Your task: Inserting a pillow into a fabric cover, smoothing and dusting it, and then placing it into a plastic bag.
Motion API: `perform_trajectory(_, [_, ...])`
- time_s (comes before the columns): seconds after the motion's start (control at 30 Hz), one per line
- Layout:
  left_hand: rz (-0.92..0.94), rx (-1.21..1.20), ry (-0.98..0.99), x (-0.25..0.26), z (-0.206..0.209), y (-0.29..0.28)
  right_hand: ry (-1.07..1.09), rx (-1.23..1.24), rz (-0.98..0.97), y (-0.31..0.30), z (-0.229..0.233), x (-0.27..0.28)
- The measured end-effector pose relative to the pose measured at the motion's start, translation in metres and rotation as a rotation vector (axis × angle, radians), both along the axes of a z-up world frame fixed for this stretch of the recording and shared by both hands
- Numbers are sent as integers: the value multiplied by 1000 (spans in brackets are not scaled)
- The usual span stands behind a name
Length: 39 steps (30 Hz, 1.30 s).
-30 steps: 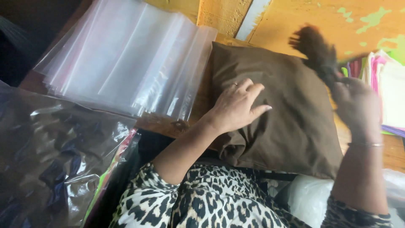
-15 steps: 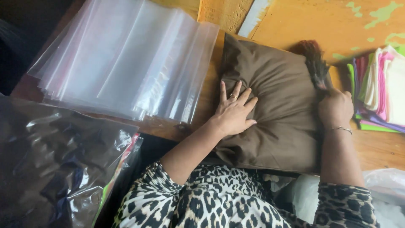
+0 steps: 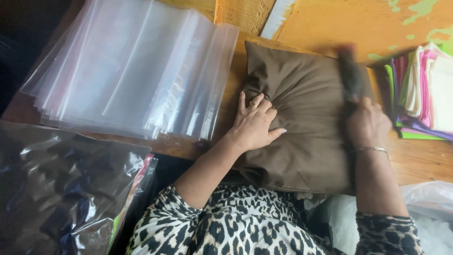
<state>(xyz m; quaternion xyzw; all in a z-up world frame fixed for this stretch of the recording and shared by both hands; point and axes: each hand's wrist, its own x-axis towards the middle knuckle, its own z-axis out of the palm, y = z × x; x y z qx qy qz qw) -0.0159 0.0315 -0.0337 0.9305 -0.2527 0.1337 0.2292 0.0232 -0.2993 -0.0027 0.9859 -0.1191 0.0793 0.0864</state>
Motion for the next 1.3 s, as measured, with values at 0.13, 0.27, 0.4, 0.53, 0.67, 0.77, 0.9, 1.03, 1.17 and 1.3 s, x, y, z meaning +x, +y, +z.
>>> perform_trajectory(0.13, [20, -65, -8, -7, 19, -8, 35, 186, -169, -53, -3, 1])
perform_trajectory(0.27, [103, 57, 201, -6, 26, -18, -53, 217, 155, 39, 27, -36])
perform_trajectory(0.4, [-40, 143, 267, 10, 31, -13, -36, 33, 472, 96, 20, -62])
perform_trajectory(0.53, [-81, -8, 116, 43, 2, -8, -13, 43, 304, 9, 25, -9])
perform_trajectory(0.67, [367, 210, 67, 41, 25, -34, 56, 260, -67, -57, 14, 19])
perform_trajectory(0.77, [333, 261, 155, 11, 70, -60, 12, 361, -62, -66, -3, 19])
perform_trajectory(0.9, [105, 189, 597, -16, 92, -92, 94, 423, -91, -35, 6, 9])
perform_trajectory(1.03, [106, 262, 486, 17, 47, -111, 98, 408, -47, -71, -7, 20])
perform_trajectory(1.17, [-158, 144, 365, 46, 36, -100, -12, 471, 47, -82, 19, 8])
perform_trajectory(1.3, [-394, 198, 230, 72, 34, -76, -99, 727, -14, -39, 83, -32])
